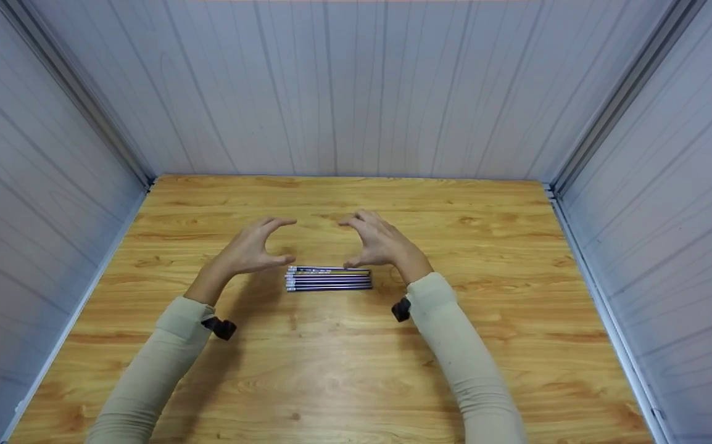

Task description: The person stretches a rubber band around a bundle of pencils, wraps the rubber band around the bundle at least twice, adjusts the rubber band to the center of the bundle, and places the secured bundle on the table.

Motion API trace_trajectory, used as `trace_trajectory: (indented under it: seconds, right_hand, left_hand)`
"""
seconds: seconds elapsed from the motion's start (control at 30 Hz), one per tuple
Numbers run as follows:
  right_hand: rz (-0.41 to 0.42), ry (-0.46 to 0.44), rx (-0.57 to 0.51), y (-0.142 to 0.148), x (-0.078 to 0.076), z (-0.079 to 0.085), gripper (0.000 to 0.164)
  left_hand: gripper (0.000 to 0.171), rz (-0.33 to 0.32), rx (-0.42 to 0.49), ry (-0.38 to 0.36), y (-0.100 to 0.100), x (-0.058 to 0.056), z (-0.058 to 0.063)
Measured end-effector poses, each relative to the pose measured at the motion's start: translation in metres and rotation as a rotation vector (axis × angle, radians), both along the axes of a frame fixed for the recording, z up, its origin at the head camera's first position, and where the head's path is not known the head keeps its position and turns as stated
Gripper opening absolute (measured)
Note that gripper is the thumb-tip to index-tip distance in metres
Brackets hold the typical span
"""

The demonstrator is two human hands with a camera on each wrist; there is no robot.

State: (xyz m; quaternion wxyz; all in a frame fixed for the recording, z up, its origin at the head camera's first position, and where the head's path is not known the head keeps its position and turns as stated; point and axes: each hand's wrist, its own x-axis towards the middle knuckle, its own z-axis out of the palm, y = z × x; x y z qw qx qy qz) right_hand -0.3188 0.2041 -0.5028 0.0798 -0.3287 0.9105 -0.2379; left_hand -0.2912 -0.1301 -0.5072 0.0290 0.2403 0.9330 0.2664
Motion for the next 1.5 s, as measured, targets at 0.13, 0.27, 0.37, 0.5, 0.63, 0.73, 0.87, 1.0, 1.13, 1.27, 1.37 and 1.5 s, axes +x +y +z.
trace_trajectory:
  seconds: [0.13, 0.27, 0.37, 0.5, 0.63, 0.73, 0.87, 1.0, 1.13, 1.27, 1.37, 1.5]
  right_hand:
    - [0.019, -0.036, -0.003, -0.002, 0.001, -0.012, 0.085]
    - [0.019, -0.082, 0.016, -0.003, 0.003, -0.023, 0.083]
    - [0.019, -0.105, 0.026, -0.003, 0.004, -0.03, 0.083]
    - [0.046, -0.115, 0.032, -0.005, 0.004, -0.037, 0.082]
    - [0.062, -0.128, 0.034, -0.007, 0.004, -0.044, 0.08]
    - [0.072, -0.14, 0.037, -0.008, 0.005, -0.05, 0.078]
    - [0.087, -0.148, 0.032, -0.011, 0.006, -0.057, 0.076]
    - [0.068, -0.161, 0.048, -0.014, 0.008, -0.061, 0.075]
    - [0.024, -0.205, 0.074, -0.016, 0.011, -0.062, 0.069]
    - [-0.002, -0.227, 0.067, -0.017, 0.015, -0.064, 0.058]
    - [0.001, -0.219, 0.059, -0.017, 0.015, -0.066, 0.053]
    - [0.008, -0.21, 0.06, -0.017, 0.015, -0.067, 0.051]
  left_hand:
    - [0.084, -0.018, 0.043, -0.072, 0.0, -0.001, -0.013]
    - [0.084, -0.039, 0.081, -0.128, -0.001, -0.002, -0.025]
    - [0.083, -0.057, 0.09, -0.142, 0.0, -0.004, -0.034]
    - [0.081, -0.059, 0.078, -0.15, 0.002, -0.004, -0.043]
    - [0.081, -0.049, 0.067, -0.174, 0.007, -0.003, -0.051]
    - [0.082, -0.048, 0.082, -0.203, 0.008, -0.004, -0.058]
    - [0.085, -0.074, 0.106, -0.212, 0.007, -0.016, -0.079]
    - [0.081, -0.106, 0.087, -0.17, 0.006, -0.026, -0.098]
    - [0.078, -0.096, 0.085, -0.203, 0.009, -0.022, -0.096]
    - [0.073, -0.093, 0.065, -0.174, 0.008, -0.032, -0.117]
    - [0.067, -0.104, 0.037, -0.144, 0.007, -0.037, -0.129]
    - [0.061, -0.11, 0.023, -0.151, 0.009, -0.028, -0.115]
